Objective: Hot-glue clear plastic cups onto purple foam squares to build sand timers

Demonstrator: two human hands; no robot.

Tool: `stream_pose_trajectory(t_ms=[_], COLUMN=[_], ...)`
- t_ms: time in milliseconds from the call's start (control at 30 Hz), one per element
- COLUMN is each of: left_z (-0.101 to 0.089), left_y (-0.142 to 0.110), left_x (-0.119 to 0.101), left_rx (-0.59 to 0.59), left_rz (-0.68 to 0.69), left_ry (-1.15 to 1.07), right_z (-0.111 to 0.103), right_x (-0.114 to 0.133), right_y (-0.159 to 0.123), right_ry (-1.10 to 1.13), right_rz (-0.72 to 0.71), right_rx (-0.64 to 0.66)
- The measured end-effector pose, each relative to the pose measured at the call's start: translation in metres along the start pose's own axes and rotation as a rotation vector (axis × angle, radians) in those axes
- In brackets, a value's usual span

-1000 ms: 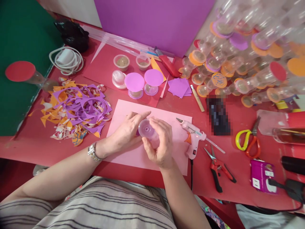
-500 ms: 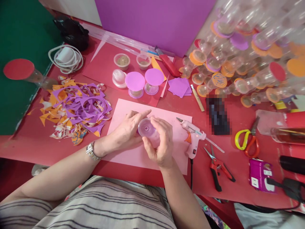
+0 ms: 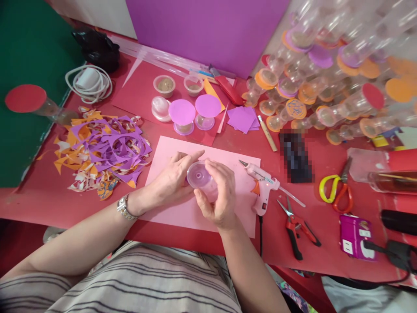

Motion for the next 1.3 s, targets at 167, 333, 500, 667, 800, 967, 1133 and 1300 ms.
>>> stream_pose_trajectory(t_ms=[167, 333, 500, 667, 800, 967, 1133, 1300], left_z=[-0.002, -0.002, -0.003, -0.004, -0.003, -0.003, -0.002, -0.004], left_y=[-0.001, 0.000, 0.000, 0.000, 0.001, 0.002, 0.002, 0.003], left_x=[-0.001, 0.001, -0.001, -0.002, 0.000, 0.003, 0.005, 0.004], left_rx=[-0.010, -0.012, -0.019, -0.015, 0.011, 0.006, -0.002, 0.001], left_rz=[0.027, 0.045, 0.072, 0.048, 0.006, 0.031, 0.037, 0.033], left_ry=[0.017, 0.039, 0.024, 0.038, 0.066, 0.063, 0.077, 0.086], right_z=[-0.006, -0.035, -0.099, -0.150, -0.161, -0.157, -0.145, -0.134], right_x=[-0.009, -0.007, -0.007, -0.090, -0.161, -0.188, -0.197, -0.203], right_y=[-0.006, -0.007, -0.001, -0.017, -0.040, -0.047, -0.045, -0.047], right_ry=[0.022, -0.044, -0.201, -0.444, -0.647, -0.716, -0.754, -0.825], right_rz=[0.032, 0.131, 0.242, 0.433, 0.603, 0.622, 0.579, 0.552], right_rx=[-0.101, -0.255, -0.466, -0.407, -0.149, -0.013, 0.062, 0.125])
Point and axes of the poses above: each hand's wrist, its own y-axis towards the middle knuckle, its own z-axis out of the palm, x = y × z, the point moved 7 cm from there along y, towards the middle knuckle, and after that the axes turned 12 degrees about -y, right-handed, at the moved point
